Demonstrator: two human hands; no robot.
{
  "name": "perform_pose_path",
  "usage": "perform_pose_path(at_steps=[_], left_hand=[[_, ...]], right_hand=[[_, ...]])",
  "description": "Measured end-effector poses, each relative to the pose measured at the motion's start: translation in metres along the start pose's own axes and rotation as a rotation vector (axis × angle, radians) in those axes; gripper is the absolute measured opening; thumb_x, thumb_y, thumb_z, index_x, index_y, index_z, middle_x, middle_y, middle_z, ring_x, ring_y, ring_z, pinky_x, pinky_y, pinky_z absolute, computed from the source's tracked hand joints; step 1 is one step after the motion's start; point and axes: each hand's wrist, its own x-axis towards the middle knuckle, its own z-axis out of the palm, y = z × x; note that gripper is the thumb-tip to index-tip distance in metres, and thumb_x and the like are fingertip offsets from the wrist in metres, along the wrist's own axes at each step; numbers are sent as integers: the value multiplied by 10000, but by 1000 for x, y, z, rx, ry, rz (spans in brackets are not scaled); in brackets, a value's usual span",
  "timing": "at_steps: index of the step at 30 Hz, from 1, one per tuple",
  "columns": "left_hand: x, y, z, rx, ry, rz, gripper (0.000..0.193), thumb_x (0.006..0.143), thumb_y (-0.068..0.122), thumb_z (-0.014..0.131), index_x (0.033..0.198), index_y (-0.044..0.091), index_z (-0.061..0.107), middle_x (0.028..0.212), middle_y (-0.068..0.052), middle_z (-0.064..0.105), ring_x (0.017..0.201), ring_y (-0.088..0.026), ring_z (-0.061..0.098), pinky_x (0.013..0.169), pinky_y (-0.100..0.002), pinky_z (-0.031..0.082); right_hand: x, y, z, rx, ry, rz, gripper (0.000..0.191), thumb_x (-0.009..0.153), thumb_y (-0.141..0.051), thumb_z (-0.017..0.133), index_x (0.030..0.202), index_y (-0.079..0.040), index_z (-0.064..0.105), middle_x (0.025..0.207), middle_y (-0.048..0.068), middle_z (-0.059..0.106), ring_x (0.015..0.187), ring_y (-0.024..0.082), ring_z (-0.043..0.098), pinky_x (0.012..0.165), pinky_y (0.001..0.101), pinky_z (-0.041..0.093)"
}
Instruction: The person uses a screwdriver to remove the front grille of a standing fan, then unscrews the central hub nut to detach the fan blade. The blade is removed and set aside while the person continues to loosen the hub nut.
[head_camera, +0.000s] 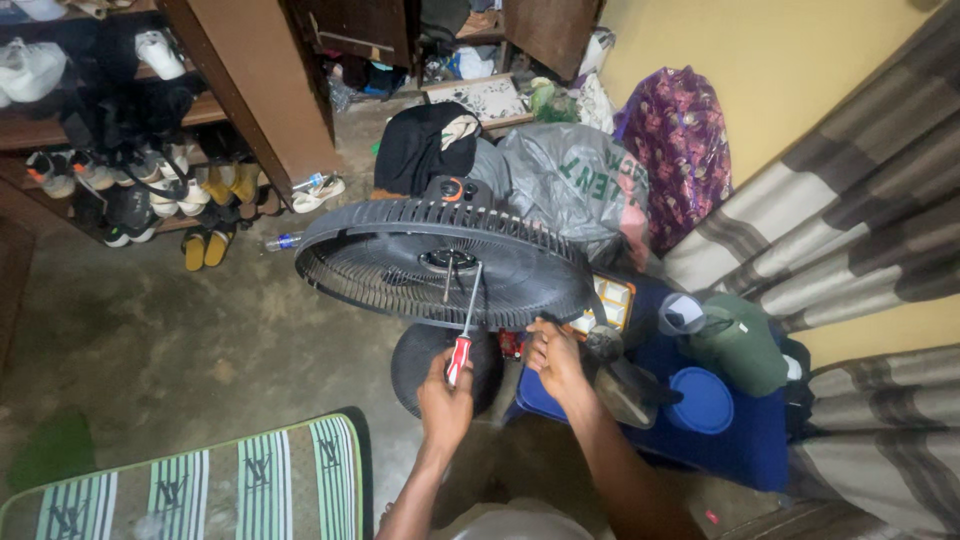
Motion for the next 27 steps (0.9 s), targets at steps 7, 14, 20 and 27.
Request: perform_pose_path(at_steps=[7,14,20,27], left_hand=[[-2,1,1,25,8,22,306,883,141,670,1185,96,698,661,-81,671,509,-159,549,532,-357,455],[-1,9,0,38,-15,6,327,884,140,651,1204,75,671,712,-104,710,533,-159,595,552,-362,480],[-3,16,-2,68,-9,14,342,906,191,656,1225,67,665,753,-153,720,594,-217,665,610,-393,517],[-3,21,-4,168,-2,37,362,906,211,640,1238,67,663,779,-215,713,629,-327,684,645,-455,518]], right_hand=[[-4,0,-6,-12,-9,-42,107,913,-177,658,876,-98,596,574,-54,306,442,99,276,418,294,236],[-16,-8,1,8,17,-53,109,910,-169,656,906,-67,617,576,-38,332,446,103,299,419,289,251],[-19,-12,4,10,32,-26,70,872,-118,675,905,-106,615,568,-55,295,435,102,270,417,291,237],[-17,-13,4,37,11,-21,78,882,-127,673,884,-116,596,572,-55,295,443,102,281,425,291,239]])
